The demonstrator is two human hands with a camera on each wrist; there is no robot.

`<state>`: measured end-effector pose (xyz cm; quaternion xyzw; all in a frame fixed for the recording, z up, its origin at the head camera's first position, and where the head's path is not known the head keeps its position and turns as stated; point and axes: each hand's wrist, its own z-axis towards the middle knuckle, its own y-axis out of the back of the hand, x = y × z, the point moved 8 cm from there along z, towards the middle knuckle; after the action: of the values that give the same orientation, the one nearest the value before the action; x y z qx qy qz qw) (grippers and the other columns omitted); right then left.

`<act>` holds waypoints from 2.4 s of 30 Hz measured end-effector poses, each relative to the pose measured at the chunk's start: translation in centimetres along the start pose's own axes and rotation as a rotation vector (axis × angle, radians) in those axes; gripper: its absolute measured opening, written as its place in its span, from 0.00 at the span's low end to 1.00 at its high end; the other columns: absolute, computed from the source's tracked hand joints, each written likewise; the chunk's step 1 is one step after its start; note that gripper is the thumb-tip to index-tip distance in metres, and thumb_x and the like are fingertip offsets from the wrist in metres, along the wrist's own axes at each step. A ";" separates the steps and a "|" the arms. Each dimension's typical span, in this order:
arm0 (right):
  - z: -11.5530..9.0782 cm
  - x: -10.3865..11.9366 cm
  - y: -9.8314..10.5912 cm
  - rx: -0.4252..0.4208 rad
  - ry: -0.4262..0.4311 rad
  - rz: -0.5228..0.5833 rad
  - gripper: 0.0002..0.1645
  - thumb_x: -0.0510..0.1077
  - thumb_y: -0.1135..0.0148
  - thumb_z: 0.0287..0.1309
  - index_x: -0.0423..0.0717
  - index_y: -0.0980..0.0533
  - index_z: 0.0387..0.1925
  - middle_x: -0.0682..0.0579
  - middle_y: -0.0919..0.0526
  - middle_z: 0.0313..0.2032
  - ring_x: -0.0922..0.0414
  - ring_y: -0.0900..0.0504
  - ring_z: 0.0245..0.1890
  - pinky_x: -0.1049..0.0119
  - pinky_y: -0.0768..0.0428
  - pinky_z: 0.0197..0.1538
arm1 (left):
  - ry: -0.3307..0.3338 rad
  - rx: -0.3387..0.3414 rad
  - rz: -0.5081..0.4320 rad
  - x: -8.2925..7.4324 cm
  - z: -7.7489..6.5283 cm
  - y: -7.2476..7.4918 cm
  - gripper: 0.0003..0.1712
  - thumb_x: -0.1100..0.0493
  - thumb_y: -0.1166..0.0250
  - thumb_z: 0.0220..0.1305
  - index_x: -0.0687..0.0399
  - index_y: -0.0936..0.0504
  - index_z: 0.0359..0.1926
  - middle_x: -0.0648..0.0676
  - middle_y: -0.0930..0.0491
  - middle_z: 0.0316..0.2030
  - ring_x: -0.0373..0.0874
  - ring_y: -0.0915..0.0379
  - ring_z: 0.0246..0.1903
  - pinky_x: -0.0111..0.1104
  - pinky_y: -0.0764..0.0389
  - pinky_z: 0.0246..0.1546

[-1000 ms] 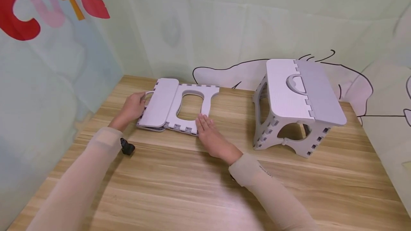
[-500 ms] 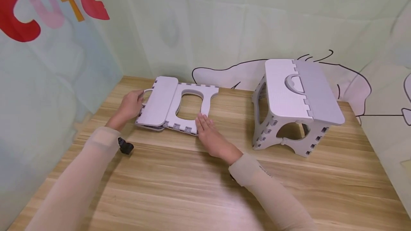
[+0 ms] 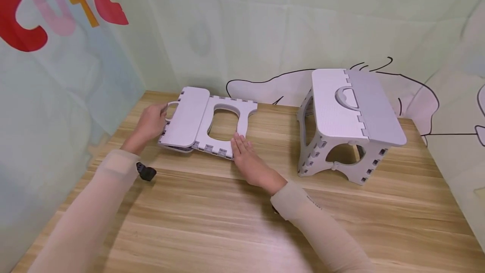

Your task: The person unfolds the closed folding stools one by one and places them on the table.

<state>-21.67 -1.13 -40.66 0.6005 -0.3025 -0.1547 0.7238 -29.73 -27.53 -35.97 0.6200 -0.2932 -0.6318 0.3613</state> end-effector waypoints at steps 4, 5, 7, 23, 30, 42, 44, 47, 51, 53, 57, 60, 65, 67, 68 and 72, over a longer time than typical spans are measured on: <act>-0.1 0.0 0.1 0.003 0.000 0.032 0.32 0.19 0.61 0.66 0.17 0.51 0.70 0.21 0.55 0.71 0.30 0.54 0.72 0.41 0.47 0.71 | 0.003 -0.019 0.000 -0.4 -0.1 0.4 0.23 0.70 0.56 0.76 0.78 0.36 0.67 0.75 0.28 0.56 0.66 0.30 0.55 0.53 0.25 0.56; -0.2 0.0 0.2 0.000 0.002 0.043 0.31 0.20 0.61 0.67 0.17 0.52 0.69 0.21 0.55 0.71 0.30 0.54 0.73 0.41 0.47 0.71 | 0.003 -0.022 0.003 -0.5 -0.2 0.5 0.23 0.70 0.56 0.76 0.78 0.36 0.67 0.75 0.28 0.57 0.66 0.30 0.55 0.53 0.26 0.57; -0.3 0.0 0.2 -0.003 0.004 0.053 0.29 0.22 0.63 0.69 0.17 0.52 0.70 0.21 0.56 0.71 0.31 0.54 0.73 0.40 0.47 0.71 | 0.004 -0.023 0.005 -0.8 -0.3 0.6 0.23 0.70 0.56 0.76 0.77 0.37 0.68 0.75 0.29 0.58 0.66 0.30 0.55 0.53 0.26 0.56; -0.7 0.0 0.7 -0.036 0.008 0.092 0.29 0.25 0.62 0.71 0.18 0.52 0.70 0.22 0.56 0.71 0.32 0.54 0.73 0.40 0.46 0.70 | 0.017 -0.036 0.032 -2.9 -0.6 2.2 0.21 0.68 0.54 0.77 0.76 0.32 0.65 0.72 0.26 0.50 0.60 0.29 0.43 0.49 0.23 0.43; -0.8 -0.2 0.9 -0.076 -0.006 0.114 0.31 0.28 0.56 0.72 0.18 0.51 0.70 0.23 0.54 0.71 0.33 0.52 0.73 0.41 0.44 0.70 | 0.017 -0.021 0.029 -4.1 -0.5 2.8 0.24 0.69 0.51 0.74 0.76 0.36 0.68 0.75 0.33 0.63 0.67 0.33 0.59 0.54 0.28 0.59; -1.2 -0.6 0.9 -0.100 -0.025 0.149 0.34 0.29 0.51 0.71 0.19 0.52 0.70 0.24 0.55 0.72 0.34 0.53 0.73 0.43 0.45 0.71 | -0.014 -0.024 0.070 -6.4 -0.6 3.9 0.24 0.67 0.48 0.74 0.75 0.34 0.67 0.74 0.31 0.63 0.67 0.33 0.60 0.55 0.29 0.59; -1.2 -0.6 0.9 -0.099 -0.029 0.150 0.34 0.29 0.51 0.71 0.19 0.52 0.70 0.24 0.55 0.72 0.34 0.53 0.73 0.44 0.45 0.71 | -0.016 -0.023 0.070 -6.6 -0.6 4.0 0.25 0.67 0.47 0.74 0.75 0.35 0.68 0.74 0.32 0.63 0.68 0.35 0.62 0.55 0.31 0.62; -1.4 -0.5 0.9 -0.090 -0.044 0.149 0.34 0.29 0.53 0.72 0.20 0.53 0.71 0.25 0.57 0.72 0.35 0.54 0.73 0.45 0.45 0.72 | -0.033 -0.031 0.080 -7.1 -0.6 4.2 0.25 0.67 0.46 0.73 0.74 0.34 0.68 0.73 0.32 0.64 0.68 0.38 0.64 0.55 0.34 0.64; -1.6 -0.5 0.8 -0.068 -0.073 0.143 0.35 0.26 0.57 0.71 0.21 0.57 0.72 0.25 0.61 0.73 0.35 0.56 0.74 0.47 0.48 0.72 | -0.065 -0.045 0.088 -8.1 -0.7 4.5 0.24 0.66 0.46 0.74 0.73 0.32 0.67 0.73 0.30 0.63 0.67 0.36 0.64 0.55 0.33 0.63; -1.7 -0.5 0.8 -0.061 -0.085 0.143 0.36 0.23 0.58 0.69 0.21 0.59 0.72 0.24 0.62 0.73 0.34 0.56 0.73 0.48 0.49 0.72 | -0.079 -0.050 0.084 -8.7 -0.8 4.6 0.24 0.66 0.47 0.74 0.73 0.33 0.67 0.73 0.30 0.63 0.66 0.36 0.63 0.54 0.32 0.63; -1.8 -0.4 0.8 -0.068 -0.092 0.151 0.38 0.21 0.58 0.66 0.21 0.60 0.72 0.24 0.63 0.73 0.35 0.57 0.74 0.50 0.50 0.72 | -0.088 -0.058 0.082 -9.8 -1.1 5.1 0.25 0.66 0.47 0.74 0.74 0.34 0.67 0.73 0.33 0.64 0.66 0.38 0.66 0.53 0.35 0.65; -1.9 -0.6 0.9 -0.078 -0.093 0.163 0.37 0.20 0.58 0.66 0.20 0.60 0.72 0.24 0.63 0.73 0.35 0.58 0.74 0.50 0.51 0.72 | -0.098 -0.061 0.085 -10.7 -1.2 5.3 0.25 0.66 0.47 0.74 0.74 0.34 0.68 0.73 0.33 0.65 0.66 0.40 0.66 0.53 0.37 0.67; -2.2 -0.7 1.2 -0.106 -0.089 0.196 0.37 0.20 0.58 0.66 0.20 0.60 0.72 0.24 0.62 0.73 0.35 0.58 0.74 0.48 0.49 0.72 | -0.125 -0.065 0.055 -12.3 -1.2 5.6 0.26 0.65 0.46 0.75 0.74 0.35 0.68 0.72 0.34 0.66 0.65 0.41 0.68 0.52 0.38 0.68; -2.3 -0.8 1.3 -0.115 -0.092 0.203 0.38 0.20 0.58 0.66 0.20 0.60 0.72 0.24 0.62 0.73 0.36 0.57 0.74 0.49 0.48 0.72 | -0.141 -0.075 0.038 -12.9 -1.3 5.8 0.25 0.65 0.46 0.74 0.74 0.33 0.67 0.71 0.33 0.65 0.64 0.38 0.66 0.51 0.35 0.66; -2.4 -0.8 1.3 -0.117 -0.094 0.204 0.38 0.20 0.58 0.66 0.20 0.60 0.72 0.24 0.63 0.73 0.36 0.57 0.74 0.49 0.47 0.72 | -0.149 -0.080 0.031 -13.2 -1.3 5.8 0.24 0.66 0.45 0.74 0.74 0.32 0.66 0.71 0.30 0.63 0.63 0.34 0.62 0.50 0.31 0.63; -2.6 -1.0 1.2 -0.121 -0.116 0.205 0.38 0.22 0.56 0.67 0.22 0.60 0.73 0.26 0.62 0.73 0.37 0.55 0.74 0.51 0.46 0.71 | -0.177 -0.109 0.009 -14.2 -1.3 6.0 0.20 0.66 0.44 0.73 0.72 0.26 0.61 0.69 0.23 0.55 0.57 0.26 0.45 0.45 0.21 0.45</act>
<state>-21.03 1.74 -39.99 0.5117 -0.3938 -0.1323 0.7521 -28.30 -19.22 -23.04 0.5398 -0.2919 -0.6976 0.3699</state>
